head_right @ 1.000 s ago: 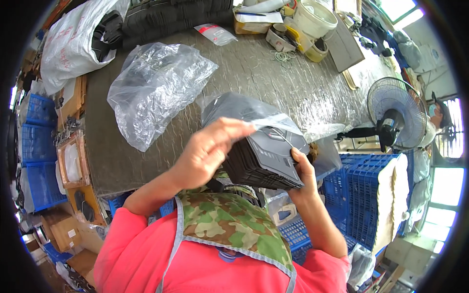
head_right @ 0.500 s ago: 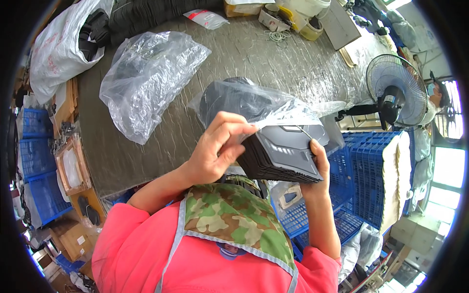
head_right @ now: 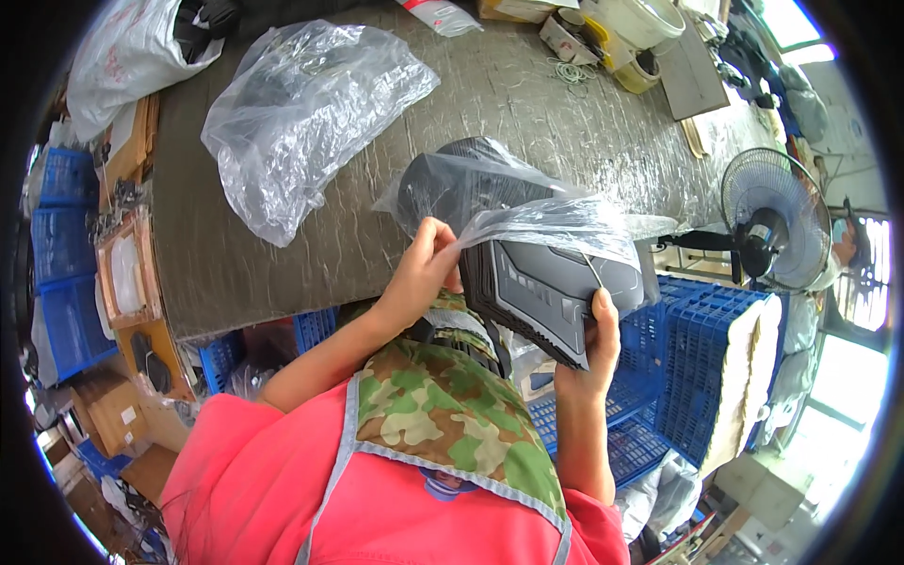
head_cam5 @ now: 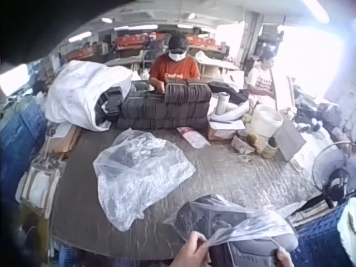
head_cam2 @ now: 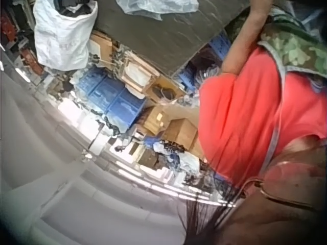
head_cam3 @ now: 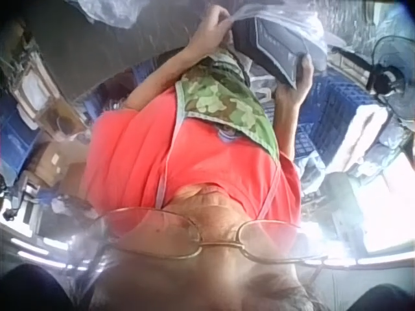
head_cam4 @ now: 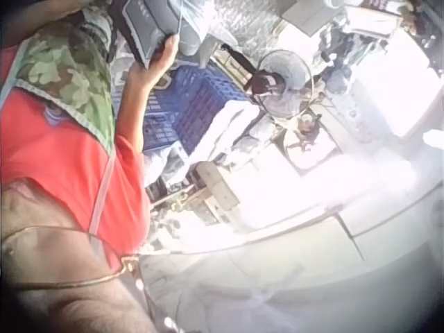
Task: Packing stacks of black insoles into plastic bags and tying them shut.
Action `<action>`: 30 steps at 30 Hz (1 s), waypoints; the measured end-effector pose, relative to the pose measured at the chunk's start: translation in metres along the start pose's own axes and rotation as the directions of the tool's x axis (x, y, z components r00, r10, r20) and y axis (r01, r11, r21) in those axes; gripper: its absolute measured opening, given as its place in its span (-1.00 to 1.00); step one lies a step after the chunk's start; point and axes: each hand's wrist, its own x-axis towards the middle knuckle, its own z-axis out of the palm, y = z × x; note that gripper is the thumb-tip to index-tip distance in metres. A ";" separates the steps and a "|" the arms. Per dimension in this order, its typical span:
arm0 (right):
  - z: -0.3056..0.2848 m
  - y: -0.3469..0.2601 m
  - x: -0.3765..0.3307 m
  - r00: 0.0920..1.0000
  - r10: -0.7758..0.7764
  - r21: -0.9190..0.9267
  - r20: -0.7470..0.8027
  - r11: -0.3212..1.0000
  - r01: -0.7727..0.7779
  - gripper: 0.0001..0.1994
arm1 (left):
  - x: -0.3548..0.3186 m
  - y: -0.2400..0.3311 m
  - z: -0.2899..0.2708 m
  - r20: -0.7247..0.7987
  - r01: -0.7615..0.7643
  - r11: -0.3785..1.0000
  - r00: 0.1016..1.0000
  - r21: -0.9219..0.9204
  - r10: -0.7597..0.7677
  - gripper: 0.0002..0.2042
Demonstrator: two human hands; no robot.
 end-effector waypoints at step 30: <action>-0.019 -0.026 0.027 0.986 0.117 0.060 0.122 0.990 -0.125 -0.62 | -0.046 -0.009 0.041 -0.203 -0.420 0.886 0.866 0.198 0.456 -0.74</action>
